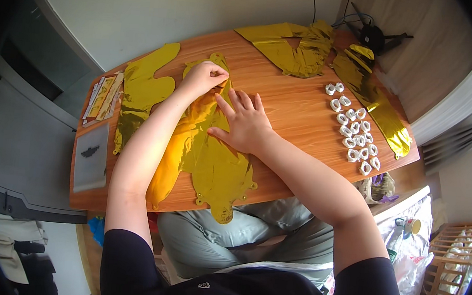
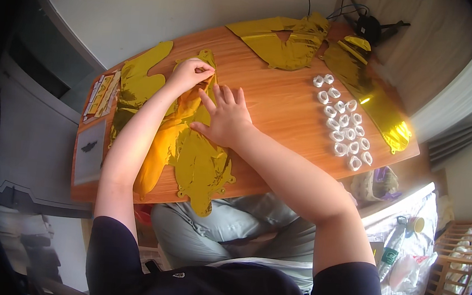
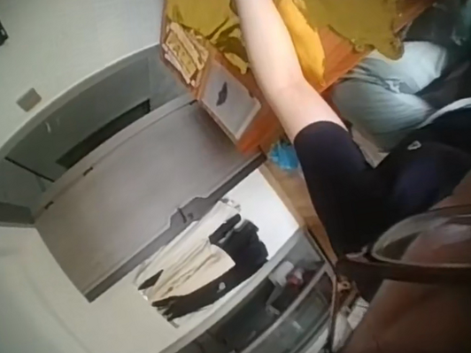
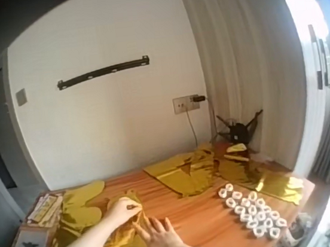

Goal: Folding gold foil balloons and placing them into plastic bags with cardboard backing sheets.

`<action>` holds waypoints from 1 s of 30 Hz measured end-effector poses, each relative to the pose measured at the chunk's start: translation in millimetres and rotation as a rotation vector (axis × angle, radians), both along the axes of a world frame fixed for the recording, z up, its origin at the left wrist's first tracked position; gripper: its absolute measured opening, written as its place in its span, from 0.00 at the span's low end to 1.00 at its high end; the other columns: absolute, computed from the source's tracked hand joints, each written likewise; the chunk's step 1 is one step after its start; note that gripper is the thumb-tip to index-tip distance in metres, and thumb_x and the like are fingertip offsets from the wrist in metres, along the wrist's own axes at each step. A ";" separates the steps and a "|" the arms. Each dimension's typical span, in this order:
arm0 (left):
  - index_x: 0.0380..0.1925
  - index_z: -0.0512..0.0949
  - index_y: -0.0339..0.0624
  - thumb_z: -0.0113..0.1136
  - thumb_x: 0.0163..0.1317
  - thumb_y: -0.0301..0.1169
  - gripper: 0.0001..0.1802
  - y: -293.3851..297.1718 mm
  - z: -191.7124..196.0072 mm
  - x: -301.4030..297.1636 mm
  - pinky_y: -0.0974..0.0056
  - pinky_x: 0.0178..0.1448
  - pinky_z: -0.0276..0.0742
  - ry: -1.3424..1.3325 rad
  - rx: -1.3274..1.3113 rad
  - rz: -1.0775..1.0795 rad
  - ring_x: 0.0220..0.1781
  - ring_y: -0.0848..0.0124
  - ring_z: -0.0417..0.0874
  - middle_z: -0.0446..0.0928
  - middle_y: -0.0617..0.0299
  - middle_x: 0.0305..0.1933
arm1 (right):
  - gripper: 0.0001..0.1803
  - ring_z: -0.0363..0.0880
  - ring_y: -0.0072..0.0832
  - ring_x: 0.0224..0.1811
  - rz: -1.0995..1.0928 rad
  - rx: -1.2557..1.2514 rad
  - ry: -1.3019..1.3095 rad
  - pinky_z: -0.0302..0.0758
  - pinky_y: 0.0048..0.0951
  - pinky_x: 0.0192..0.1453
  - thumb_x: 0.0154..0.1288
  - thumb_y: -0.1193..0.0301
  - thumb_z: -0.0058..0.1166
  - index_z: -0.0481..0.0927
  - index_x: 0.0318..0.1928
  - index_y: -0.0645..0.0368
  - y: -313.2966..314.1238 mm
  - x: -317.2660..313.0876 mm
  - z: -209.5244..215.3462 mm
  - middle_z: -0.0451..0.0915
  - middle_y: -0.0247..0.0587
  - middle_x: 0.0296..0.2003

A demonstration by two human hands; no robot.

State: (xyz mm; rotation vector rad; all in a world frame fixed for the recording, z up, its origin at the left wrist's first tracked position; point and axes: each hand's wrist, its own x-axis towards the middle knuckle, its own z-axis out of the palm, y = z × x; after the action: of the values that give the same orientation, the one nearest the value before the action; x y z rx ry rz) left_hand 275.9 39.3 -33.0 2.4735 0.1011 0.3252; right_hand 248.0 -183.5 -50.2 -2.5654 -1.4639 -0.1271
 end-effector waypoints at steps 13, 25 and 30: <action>0.36 0.90 0.49 0.70 0.58 0.40 0.11 -20.5 3.8 -11.3 0.62 0.45 0.80 -0.209 0.258 0.004 0.41 0.64 0.86 0.86 0.63 0.39 | 0.51 0.46 0.48 0.81 0.000 -0.006 0.014 0.42 0.56 0.81 0.70 0.29 0.31 0.46 0.80 0.49 -2.2 0.2 1.7 0.51 0.55 0.78; 0.36 0.91 0.54 0.68 0.61 0.44 0.11 -14.4 -13.5 -8.9 0.56 0.51 0.67 -0.255 0.403 0.047 0.46 0.68 0.83 0.87 0.70 0.41 | 0.52 0.44 0.48 0.81 -0.005 -0.037 0.041 0.40 0.57 0.81 0.69 0.30 0.32 0.42 0.81 0.49 -2.6 -1.1 4.6 0.50 0.57 0.78; 0.42 0.90 0.56 0.63 0.65 0.44 0.12 -18.2 -11.9 -6.8 0.57 0.57 0.68 -0.179 0.475 0.041 0.52 0.66 0.82 0.85 0.71 0.47 | 0.52 0.44 0.48 0.81 -0.018 -0.042 0.055 0.40 0.57 0.81 0.69 0.30 0.33 0.42 0.81 0.49 -4.6 1.1 4.9 0.50 0.57 0.78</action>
State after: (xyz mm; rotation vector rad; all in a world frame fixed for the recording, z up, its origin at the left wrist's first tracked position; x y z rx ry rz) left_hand 269.2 21.1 -44.9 2.8959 -0.0026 0.6502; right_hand 249.1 -188.1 -45.3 -2.5935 -1.4396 -0.0287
